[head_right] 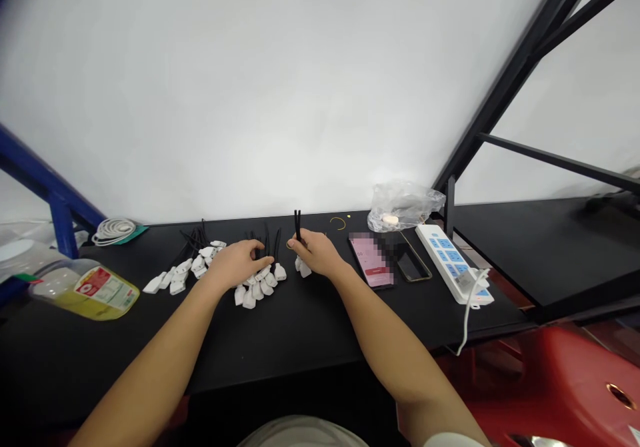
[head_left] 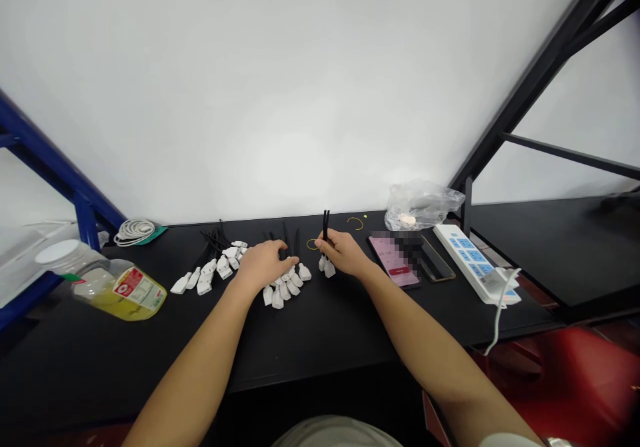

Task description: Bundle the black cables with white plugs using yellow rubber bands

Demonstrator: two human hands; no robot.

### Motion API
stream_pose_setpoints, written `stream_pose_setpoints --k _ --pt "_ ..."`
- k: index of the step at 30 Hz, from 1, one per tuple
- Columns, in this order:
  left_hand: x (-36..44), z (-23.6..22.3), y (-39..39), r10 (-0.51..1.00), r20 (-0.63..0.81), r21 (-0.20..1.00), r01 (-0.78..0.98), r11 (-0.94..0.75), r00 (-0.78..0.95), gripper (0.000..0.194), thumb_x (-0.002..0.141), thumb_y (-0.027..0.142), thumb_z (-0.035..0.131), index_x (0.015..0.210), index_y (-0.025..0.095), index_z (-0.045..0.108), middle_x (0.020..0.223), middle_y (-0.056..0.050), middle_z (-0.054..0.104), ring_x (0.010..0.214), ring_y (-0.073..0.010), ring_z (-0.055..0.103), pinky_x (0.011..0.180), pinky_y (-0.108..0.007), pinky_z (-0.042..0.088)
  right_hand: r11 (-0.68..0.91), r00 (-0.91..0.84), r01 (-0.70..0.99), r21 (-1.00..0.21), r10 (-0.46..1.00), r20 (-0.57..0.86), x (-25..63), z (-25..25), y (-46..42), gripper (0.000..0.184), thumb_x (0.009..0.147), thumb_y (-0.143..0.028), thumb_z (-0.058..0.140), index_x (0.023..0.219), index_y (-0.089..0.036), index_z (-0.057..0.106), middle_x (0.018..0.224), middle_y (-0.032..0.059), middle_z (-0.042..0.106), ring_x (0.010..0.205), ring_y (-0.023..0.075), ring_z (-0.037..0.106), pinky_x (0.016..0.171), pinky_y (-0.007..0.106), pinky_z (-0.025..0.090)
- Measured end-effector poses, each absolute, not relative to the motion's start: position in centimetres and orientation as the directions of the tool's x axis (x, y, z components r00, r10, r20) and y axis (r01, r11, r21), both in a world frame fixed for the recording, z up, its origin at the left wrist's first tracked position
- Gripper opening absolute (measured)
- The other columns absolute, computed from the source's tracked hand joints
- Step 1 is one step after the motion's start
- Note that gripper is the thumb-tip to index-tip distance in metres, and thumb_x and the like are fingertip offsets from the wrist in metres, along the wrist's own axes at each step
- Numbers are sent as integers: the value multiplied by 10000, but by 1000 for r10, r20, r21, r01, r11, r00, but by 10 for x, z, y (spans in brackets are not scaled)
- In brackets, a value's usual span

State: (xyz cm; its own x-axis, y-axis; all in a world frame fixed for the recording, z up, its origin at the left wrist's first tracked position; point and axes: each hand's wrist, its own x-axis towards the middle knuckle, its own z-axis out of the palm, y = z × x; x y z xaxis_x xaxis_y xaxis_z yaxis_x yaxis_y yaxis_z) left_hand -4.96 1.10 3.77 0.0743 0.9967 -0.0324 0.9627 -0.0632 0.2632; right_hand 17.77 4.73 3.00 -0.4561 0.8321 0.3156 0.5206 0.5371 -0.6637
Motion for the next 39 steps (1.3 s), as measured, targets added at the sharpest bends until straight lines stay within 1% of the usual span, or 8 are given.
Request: stream_pose_setpoints --k 3,8,11,15,19,26,32,39 --pt "-53 38 14 993 -111 252 968 -20 49 499 839 626 508 1101 248 704 1050 -82 751 973 -288 686 772 -339 487 530 -458 549 -646 838 297 178 26 51 270 974 -399 494 818 -197 580 702 -6 609 633 130 542 598 229 361" --pt "-51 38 15 999 -20 292 955 -41 49 283 829 421 546 967 275 745 953 -36 770 914 -259 693 725 -317 466 528 -460 551 -646 838 293 176 24 52 285 969 -403 493 787 -195 562 689 -12 581 625 124 517 586 225 346" --pt "-52 39 16 999 47 391 920 -7 -12 231 804 359 578 915 261 755 894 -20 772 857 -235 693 692 -304 457 519 -459 547 -657 842 283 176 24 51 287 965 -403 496 784 -193 566 674 -14 571 608 121 507 571 225 341" --pt "-54 36 19 984 166 637 769 -60 -61 240 816 385 607 927 228 751 846 -11 765 780 -180 688 687 -270 475 508 -456 527 -681 845 278 175 24 51 289 961 -403 498 790 -188 587 691 -6 593 616 123 521 572 229 357" --pt "-43 28 17 974 218 744 637 -202 54 320 821 446 637 997 202 746 851 -18 765 709 -156 668 653 -250 492 478 -437 480 -735 857 272 174 20 54 316 965 -416 477 781 -186 592 694 -3 602 617 123 533 582 232 387" --pt "-16 19 8 904 137 541 734 -411 405 253 818 262 623 1054 234 711 865 14 756 754 -175 676 686 -266 465 367 -378 349 -862 897 229 172 19 54 145 926 -327 511 902 -196 570 663 -43 560 522 103 519 526 223 409" --pt "-8 24 4 880 156 402 785 -471 449 113 836 301 640 916 231 679 885 -1 742 843 -209 692 759 -295 461 400 -433 333 -854 869 239 173 28 47 185 933 -366 545 934 -190 600 614 -54 535 520 108 540 534 226 421" --pt "-3 25 4 903 128 300 852 -430 410 220 904 415 580 908 228 697 966 -50 744 934 -261 695 825 -351 471 531 -555 311 -788 775 303 173 31 43 211 891 -391 652 912 -181 655 711 -15 607 643 119 547 600 223 417"
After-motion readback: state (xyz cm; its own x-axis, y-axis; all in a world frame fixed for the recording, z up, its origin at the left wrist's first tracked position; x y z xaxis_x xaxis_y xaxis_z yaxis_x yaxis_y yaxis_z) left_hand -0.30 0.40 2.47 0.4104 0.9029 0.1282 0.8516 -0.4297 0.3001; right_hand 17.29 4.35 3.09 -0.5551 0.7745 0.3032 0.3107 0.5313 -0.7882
